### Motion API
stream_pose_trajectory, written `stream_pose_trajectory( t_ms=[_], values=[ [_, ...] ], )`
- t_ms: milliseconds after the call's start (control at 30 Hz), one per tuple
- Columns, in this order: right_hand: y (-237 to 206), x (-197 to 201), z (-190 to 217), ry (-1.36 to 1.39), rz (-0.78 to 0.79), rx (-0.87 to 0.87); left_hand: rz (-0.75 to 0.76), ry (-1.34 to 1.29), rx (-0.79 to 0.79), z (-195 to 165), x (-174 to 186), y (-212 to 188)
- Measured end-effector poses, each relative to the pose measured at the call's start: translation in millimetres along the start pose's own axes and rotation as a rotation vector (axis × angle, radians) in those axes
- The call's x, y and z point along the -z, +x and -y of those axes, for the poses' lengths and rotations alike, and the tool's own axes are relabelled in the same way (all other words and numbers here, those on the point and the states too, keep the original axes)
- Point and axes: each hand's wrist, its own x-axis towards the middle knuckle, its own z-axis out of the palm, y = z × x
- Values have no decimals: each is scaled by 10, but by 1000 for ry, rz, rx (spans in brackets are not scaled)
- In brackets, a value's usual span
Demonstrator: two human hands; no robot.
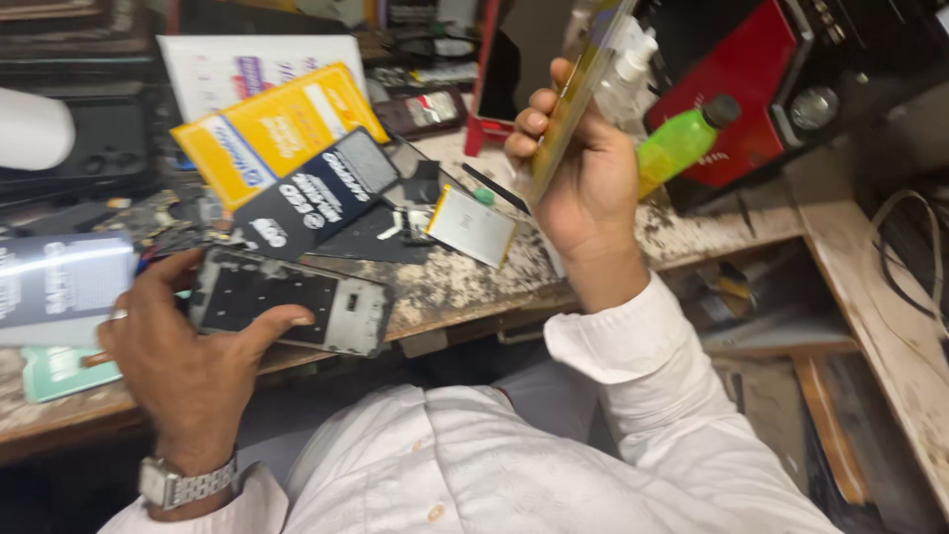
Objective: The person applies adhesive to the frame of a disassembled smartphone, then installs a new battery and a metal shielding plate. They handle the phone, adhesive tube, battery, and shielding plate throughout the process.
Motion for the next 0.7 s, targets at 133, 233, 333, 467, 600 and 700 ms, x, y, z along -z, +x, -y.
stream_pose_trajectory(
  t_ms=[133, 233, 333, 467, 600, 700],
  values=[
    [-202, 7, -14, 144, -125, -8, 61, 148, -22, -2, -18, -14],
    [-269, -74, -27, 115, -177, -42, 137, 255, 2, -15, -12, -16],
    [-311, -160, -29, 76, -72, -85, 105, 298, -50, -14, -16, -30],
    [-375, -193, -64, 44, 47, -58, 71, 341, -76, 19, -47, -98],
    [-425, -186, -97, -59, 18, -35, 122, 413, -64, 74, -75, -163],
    [-436, -207, -142, -107, -3, -10, 188, 224, 21, 79, -68, -159]
  ],
)
